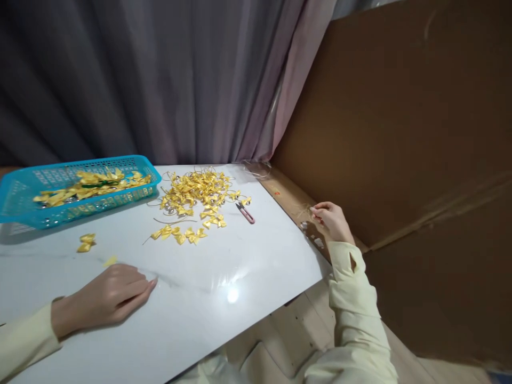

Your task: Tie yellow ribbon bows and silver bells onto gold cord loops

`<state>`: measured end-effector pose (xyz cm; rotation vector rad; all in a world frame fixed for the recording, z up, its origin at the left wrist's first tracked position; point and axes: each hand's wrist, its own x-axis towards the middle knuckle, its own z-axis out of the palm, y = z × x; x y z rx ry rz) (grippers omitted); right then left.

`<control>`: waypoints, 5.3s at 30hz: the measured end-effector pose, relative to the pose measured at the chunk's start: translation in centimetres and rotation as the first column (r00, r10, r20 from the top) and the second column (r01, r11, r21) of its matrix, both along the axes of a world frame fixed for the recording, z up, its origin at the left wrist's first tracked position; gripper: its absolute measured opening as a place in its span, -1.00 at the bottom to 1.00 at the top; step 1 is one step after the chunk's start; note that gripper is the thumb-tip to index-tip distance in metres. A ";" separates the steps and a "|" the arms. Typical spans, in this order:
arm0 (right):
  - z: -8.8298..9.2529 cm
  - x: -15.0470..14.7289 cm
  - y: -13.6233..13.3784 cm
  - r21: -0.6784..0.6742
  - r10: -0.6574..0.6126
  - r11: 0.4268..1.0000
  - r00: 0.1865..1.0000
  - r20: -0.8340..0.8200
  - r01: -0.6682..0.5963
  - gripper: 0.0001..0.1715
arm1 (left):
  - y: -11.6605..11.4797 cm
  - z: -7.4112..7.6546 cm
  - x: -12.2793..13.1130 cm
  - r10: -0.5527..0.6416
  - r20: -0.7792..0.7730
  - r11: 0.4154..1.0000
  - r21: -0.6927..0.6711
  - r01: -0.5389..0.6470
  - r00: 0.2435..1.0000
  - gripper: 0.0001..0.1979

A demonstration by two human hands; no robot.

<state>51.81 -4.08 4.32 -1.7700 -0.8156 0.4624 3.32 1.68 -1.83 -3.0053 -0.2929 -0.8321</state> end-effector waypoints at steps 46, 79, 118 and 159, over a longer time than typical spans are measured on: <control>-3.8 3.1 0.9 -0.195 -0.015 0.967 0.795 0.607 0.166 -0.86 | 0.0 0.2 0.1 0.001 -0.048 1.000 0.004 -0.001 0.999 -0.63; 1.8 -3.8 1.6 -0.101 0.112 0.993 0.792 0.600 -0.063 -0.64 | -0.1 0.5 0.1 0.004 -0.061 0.991 -0.133 -0.012 0.998 -0.67; -3.2 -27.3 3.9 0.263 0.692 0.530 0.591 0.414 -0.806 -0.84 | 1.6 2.2 0.3 0.119 0.100 -0.218 -0.968 0.124 0.988 -0.79; -3.3 -28.2 3.2 -0.177 0.610 0.297 0.044 0.791 -0.938 -0.80 | 2.1 2.4 0.1 0.012 0.027 -0.255 -0.967 0.029 1.000 -0.81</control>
